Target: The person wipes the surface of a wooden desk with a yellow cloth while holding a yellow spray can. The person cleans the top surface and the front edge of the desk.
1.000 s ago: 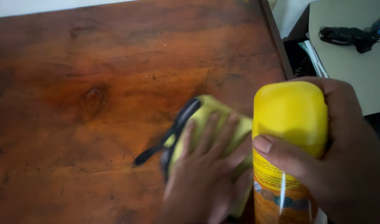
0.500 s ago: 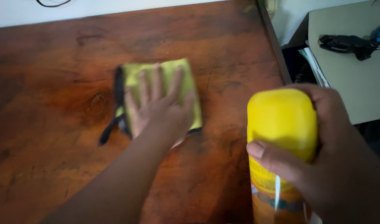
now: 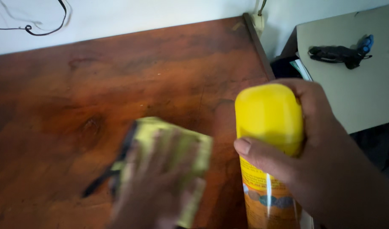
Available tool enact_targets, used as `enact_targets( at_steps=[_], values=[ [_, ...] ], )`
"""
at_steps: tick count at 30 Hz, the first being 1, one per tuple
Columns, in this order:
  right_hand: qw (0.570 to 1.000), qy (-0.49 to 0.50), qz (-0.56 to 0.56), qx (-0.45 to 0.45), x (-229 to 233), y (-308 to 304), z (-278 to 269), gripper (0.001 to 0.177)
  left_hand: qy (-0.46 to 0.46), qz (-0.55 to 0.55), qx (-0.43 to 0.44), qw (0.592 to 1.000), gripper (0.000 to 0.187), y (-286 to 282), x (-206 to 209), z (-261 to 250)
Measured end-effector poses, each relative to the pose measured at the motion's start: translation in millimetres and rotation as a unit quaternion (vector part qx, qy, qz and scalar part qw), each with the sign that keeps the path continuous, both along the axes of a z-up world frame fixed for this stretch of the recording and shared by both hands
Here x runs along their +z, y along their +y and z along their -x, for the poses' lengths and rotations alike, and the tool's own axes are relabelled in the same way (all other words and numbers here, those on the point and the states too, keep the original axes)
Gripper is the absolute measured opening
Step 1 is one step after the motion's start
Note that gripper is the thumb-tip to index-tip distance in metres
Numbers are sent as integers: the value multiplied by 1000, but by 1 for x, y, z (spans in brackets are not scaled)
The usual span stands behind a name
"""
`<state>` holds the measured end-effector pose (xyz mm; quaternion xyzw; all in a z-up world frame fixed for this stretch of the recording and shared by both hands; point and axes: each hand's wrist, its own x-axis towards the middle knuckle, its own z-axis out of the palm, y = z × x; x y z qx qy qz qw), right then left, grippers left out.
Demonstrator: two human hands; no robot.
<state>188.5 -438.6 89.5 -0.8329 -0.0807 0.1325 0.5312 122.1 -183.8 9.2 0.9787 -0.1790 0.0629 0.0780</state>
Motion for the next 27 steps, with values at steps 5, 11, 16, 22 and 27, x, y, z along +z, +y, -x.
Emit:
enact_targets(
  at_steps=[5,11,16,22,27],
  values=[
    [998,51,21,-10,-18,-5,3,84,188,-90,258,943,76,65,15,-46],
    [997,53,60,19,-25,-12,1,88,293,-10,366,883,67,16,39,-119],
    [997,55,41,25,-26,-8,4,90,305,-56,154,938,68,-51,52,-123],
    [995,70,68,-17,-27,-4,-5,91,88,73,-10,993,63,-62,23,-32],
    [997,28,65,-31,-23,-5,-16,85,-9,-60,97,993,72,8,2,-33]
  ],
)
